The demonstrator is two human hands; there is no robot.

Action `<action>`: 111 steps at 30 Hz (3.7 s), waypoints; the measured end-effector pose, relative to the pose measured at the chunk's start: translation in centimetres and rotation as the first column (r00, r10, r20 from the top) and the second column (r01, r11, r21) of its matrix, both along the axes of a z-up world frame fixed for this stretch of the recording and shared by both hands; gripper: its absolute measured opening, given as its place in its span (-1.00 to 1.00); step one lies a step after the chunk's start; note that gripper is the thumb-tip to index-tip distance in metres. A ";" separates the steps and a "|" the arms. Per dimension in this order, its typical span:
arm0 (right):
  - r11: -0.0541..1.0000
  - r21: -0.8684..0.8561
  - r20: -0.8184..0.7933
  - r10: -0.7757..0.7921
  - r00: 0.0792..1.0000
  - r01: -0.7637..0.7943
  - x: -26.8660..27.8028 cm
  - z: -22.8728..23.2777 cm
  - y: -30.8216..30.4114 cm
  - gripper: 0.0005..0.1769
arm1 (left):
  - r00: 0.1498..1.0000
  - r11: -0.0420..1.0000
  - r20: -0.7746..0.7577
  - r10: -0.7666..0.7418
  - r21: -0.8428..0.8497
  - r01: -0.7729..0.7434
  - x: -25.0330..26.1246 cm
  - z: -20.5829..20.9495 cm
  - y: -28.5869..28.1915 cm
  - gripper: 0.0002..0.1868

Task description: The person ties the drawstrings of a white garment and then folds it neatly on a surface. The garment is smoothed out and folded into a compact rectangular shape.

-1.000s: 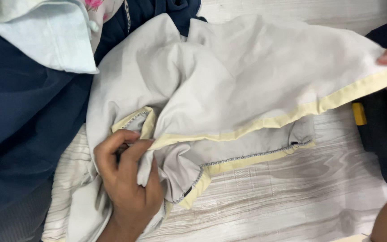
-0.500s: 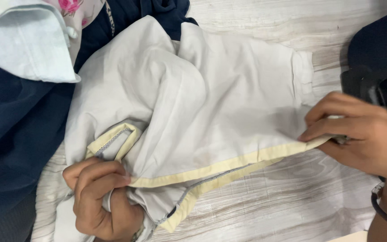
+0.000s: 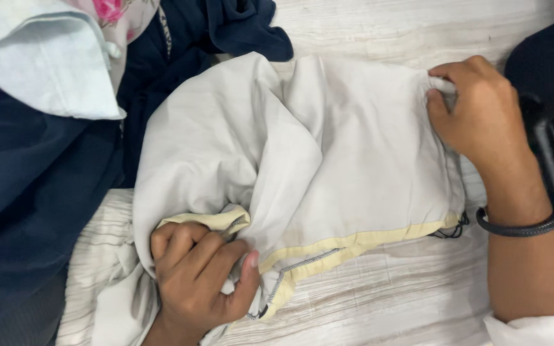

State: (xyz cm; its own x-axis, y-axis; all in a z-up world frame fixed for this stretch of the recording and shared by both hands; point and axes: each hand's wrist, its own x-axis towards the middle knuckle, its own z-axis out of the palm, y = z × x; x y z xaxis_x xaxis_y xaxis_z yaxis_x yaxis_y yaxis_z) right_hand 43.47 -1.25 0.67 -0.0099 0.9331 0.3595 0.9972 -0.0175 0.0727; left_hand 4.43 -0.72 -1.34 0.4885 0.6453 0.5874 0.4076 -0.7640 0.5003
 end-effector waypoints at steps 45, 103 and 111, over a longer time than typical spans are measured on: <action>0.979 -0.128 -0.475 0.083 0.876 -0.162 -3.3 -1.6 -2.3 -0.56 | 0.985 0.984 -0.064 0.159 0.087 -0.154 -2.6 -1.5 -2.0 -0.88; 0.971 -0.102 -0.993 -0.114 0.044 0.215 -6.6 5.4 -4.5 -0.62 | 0.874 0.975 -0.439 -0.208 -0.162 0.151 5.2 1.4 0.3 -0.33; 0.986 0.049 -0.998 0.053 -0.018 0.161 -7.8 5.5 -5.6 -0.59 | 0.821 0.950 -0.484 -0.304 -0.212 0.227 19.2 -1.8 2.0 -0.33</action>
State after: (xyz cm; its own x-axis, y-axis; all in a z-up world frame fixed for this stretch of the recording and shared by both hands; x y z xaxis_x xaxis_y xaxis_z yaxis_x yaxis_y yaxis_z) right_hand 35.70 -6.81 6.15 0.5053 0.8617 0.0462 0.0505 0.0239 -0.9984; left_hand 23.59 1.28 -3.13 0.8554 0.5025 0.1256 0.4232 -0.8179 0.3899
